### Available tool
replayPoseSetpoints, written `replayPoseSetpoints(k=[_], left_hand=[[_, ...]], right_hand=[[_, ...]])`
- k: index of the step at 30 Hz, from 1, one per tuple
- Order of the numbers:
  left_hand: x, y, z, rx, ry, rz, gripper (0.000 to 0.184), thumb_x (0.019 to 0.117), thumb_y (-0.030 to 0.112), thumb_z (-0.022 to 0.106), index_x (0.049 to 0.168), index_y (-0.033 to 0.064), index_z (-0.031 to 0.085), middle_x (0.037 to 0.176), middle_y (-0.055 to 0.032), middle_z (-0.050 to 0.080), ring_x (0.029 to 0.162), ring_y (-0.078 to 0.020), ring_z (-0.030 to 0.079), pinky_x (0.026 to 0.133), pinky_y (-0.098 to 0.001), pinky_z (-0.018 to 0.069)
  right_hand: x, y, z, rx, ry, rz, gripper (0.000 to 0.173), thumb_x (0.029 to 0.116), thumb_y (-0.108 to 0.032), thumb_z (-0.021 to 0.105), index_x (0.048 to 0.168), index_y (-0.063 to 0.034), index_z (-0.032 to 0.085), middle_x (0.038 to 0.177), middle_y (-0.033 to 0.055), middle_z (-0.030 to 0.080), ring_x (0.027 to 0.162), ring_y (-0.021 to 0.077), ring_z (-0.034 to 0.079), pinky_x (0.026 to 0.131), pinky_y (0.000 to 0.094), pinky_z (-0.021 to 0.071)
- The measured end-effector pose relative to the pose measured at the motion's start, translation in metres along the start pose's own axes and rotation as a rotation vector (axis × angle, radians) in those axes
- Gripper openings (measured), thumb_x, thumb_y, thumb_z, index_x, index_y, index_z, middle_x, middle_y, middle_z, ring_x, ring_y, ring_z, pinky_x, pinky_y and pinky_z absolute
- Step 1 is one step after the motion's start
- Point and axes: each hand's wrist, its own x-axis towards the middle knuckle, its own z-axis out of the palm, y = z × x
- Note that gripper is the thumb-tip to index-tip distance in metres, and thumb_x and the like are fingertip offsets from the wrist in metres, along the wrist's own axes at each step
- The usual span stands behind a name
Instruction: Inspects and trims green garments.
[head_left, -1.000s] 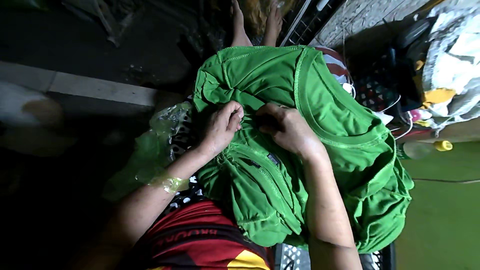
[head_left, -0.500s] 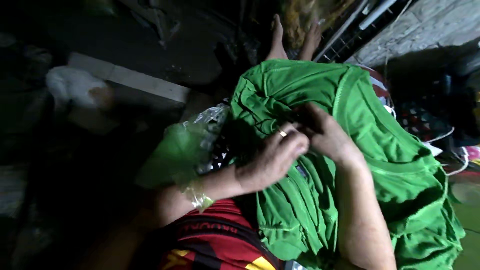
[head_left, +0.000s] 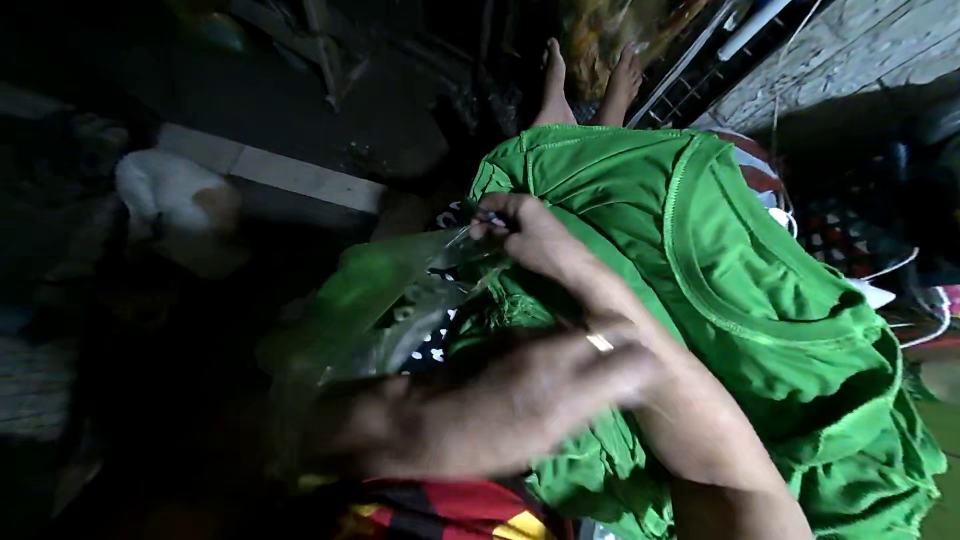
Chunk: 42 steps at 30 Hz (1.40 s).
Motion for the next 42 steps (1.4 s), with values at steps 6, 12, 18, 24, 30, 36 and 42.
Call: replayPoseSetpoints(k=[6, 12, 18, 24, 30, 36, 42], left_hand=[[-0.025, -0.103, -0.022, 0.308, -0.101, -0.674, 0.025, 0.1061, 0.009, 0.052, 0.122, -0.0073, 0.061, 0.118, -0.03, 0.064, 0.106, -0.0471, 0.065, 0.09, -0.0653, 0.0499], [-0.029, -0.113, -0.055, 0.427, -0.071, -0.574, 0.017, 0.1, 0.004, 0.061, 0.1, -0.0123, 0.068, 0.095, -0.0354, 0.066, 0.093, -0.0563, 0.065, 0.081, -0.0734, 0.0466], [-0.024, -0.097, -0.052, 0.244, -0.15, -0.371, 0.036, 0.105, 0.009, 0.047, 0.137, 0.0064, 0.063, 0.128, -0.0262, 0.062, 0.112, -0.0481, 0.062, 0.089, -0.0703, 0.0476], [-0.001, -0.115, -0.031, -0.06, -0.008, 0.06, 0.026, 0.097, 0.04, 0.063, 0.088, 0.0159, 0.067, 0.096, 0.005, 0.067, 0.088, 0.002, 0.061, 0.08, -0.0184, 0.0522], [0.065, -0.109, 0.027, 0.015, -0.007, -0.201, 0.037, 0.0998, 0.028, 0.063, 0.122, -0.0008, 0.068, 0.131, -0.029, 0.057, 0.116, -0.041, 0.058, 0.099, -0.0571, 0.0462], [0.083, -0.11, 0.032, 0.017, -0.035, -0.255, 0.038, 0.1082, 0.024, 0.048, 0.121, -0.0093, 0.06, 0.119, -0.0324, 0.061, 0.106, -0.0405, 0.062, 0.094, -0.0566, 0.0474], [0.101, -0.11, 0.035, 0.018, 0.034, -0.303, 0.041, 0.1116, 0.028, 0.04, 0.128, -0.0078, 0.051, 0.109, -0.034, 0.06, 0.095, -0.0473, 0.062, 0.084, -0.0647, 0.0469]], right_hand=[[-0.031, -0.014, -0.034, 0.057, 0.092, -0.105, 0.012, 0.0998, -0.012, 0.063, 0.096, -0.0008, 0.066, 0.077, -0.0007, 0.055, 0.066, 0.0014, 0.048, 0.063, 0.0189, 0.0417], [-0.076, -0.01, -0.096, 0.028, 0.354, -0.072, 0.02, 0.1051, -0.011, 0.053, 0.12, -0.0031, 0.063, 0.109, -0.0016, 0.07, 0.082, -0.0057, 0.06, 0.071, 0.0148, 0.0486], [-0.179, 0.018, -0.084, -0.056, 0.551, 0.144, 0.01, 0.0982, -0.006, 0.058, 0.107, -0.0026, 0.062, 0.093, -0.0052, 0.067, 0.076, -0.0037, 0.064, 0.07, 0.017, 0.0562], [-0.263, 0.025, -0.035, -0.085, 0.409, 0.229, 0.012, 0.0947, -0.019, 0.067, 0.094, -0.0079, 0.066, 0.077, -0.0081, 0.062, 0.062, -0.0073, 0.053, 0.056, 0.0101, 0.0458], [-0.29, 0.03, 0.014, 0.001, 0.304, 0.327, 0.028, 0.0849, -0.028, 0.079, 0.095, -0.0048, 0.069, 0.083, -0.0012, 0.064, 0.07, -0.0009, 0.055, 0.064, 0.0159, 0.0473], [-0.305, 0.033, 0.036, 0.079, 0.524, 0.346, 0.013, 0.0956, -0.008, 0.059, 0.101, 0.0014, 0.067, 0.083, 0.0014, 0.062, 0.063, -0.0003, 0.053, 0.059, 0.0156, 0.0475], [-0.297, 0.047, 0.013, 0.266, 0.946, 0.522, 0.016, 0.1024, -0.01, 0.052, 0.114, -0.0038, 0.062, 0.073, -0.0031, 0.052, 0.05, 0.001, 0.04, 0.047, 0.0187, 0.0378]])
